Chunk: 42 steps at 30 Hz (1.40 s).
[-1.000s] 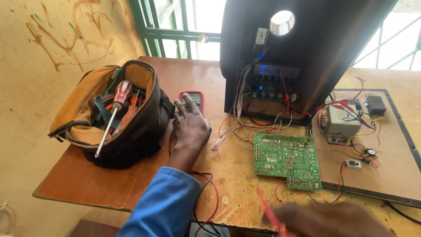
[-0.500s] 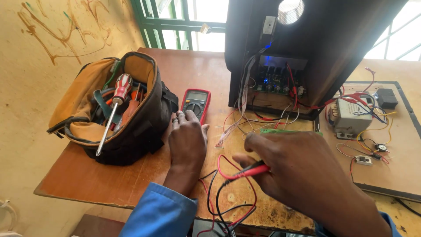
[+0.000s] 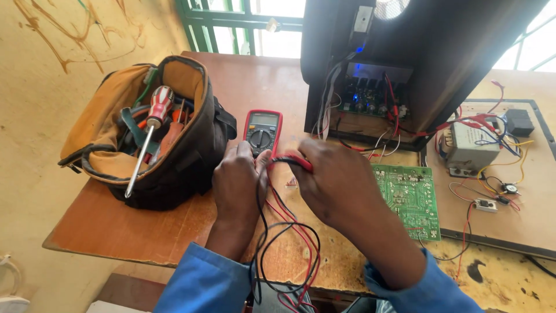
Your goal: Soldering a circuit board and testing electrical points using a digital multimeter
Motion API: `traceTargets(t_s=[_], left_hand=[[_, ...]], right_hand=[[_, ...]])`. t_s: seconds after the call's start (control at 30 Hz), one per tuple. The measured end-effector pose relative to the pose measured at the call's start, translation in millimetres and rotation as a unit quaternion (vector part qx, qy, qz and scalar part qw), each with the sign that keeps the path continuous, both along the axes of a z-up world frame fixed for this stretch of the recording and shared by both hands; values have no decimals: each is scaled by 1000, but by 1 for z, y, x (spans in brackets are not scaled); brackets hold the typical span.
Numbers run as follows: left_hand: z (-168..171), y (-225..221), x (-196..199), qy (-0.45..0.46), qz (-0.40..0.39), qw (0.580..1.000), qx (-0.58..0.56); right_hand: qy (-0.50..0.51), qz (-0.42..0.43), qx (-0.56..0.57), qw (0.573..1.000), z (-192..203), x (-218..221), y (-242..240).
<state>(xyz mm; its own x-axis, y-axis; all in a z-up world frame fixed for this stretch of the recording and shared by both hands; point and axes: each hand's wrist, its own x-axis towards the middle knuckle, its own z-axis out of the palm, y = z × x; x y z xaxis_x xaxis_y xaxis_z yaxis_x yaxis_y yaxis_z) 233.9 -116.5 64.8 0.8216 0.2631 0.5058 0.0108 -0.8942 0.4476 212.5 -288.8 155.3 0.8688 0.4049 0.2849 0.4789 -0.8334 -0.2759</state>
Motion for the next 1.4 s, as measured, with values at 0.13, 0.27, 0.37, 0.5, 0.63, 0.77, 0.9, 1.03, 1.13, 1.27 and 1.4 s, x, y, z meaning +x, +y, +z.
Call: traceTargets(t_s=[0.13, 0.27, 0.37, 0.5, 0.63, 0.77, 0.9, 1.03, 1.13, 1.27, 1.4], left_hand=[[-6, -1, 7, 21, 15, 1000, -11], [-36, 4, 21, 12, 29, 999, 16], [-40, 6, 27, 1, 34, 999, 37], [-46, 7, 26, 2, 54, 995, 84], [-46, 1, 31, -72, 104, 980, 153], [-40, -11, 40, -118, 138, 966, 185], [-35, -24, 36, -135, 186, 943, 240], [-43, -25, 38, -192, 154, 950, 191], [-47, -21, 33, -197, 158, 948, 195], [-48, -23, 35, -194, 155, 951, 186], [-40, -28, 30, -196, 179, 946, 188]], right_hand=[[42, 0, 17, 999, -13, 31, 22], [81, -1, 27, 996, -33, 52, 40], [103, 10, 35, 994, -47, 65, 45], [138, 46, 118, 982, -52, 63, 44], [126, 50, 117, 984, -56, 70, 45], [140, 50, 140, 979, -43, 63, 45], [160, 44, 200, 966, -62, 78, 42], [169, 43, 225, 958, -53, 71, 40], [168, 38, 195, 965, -51, 69, 42], [172, 44, 210, 961, -49, 68, 41], [171, 46, 207, 962, -49, 70, 40]])
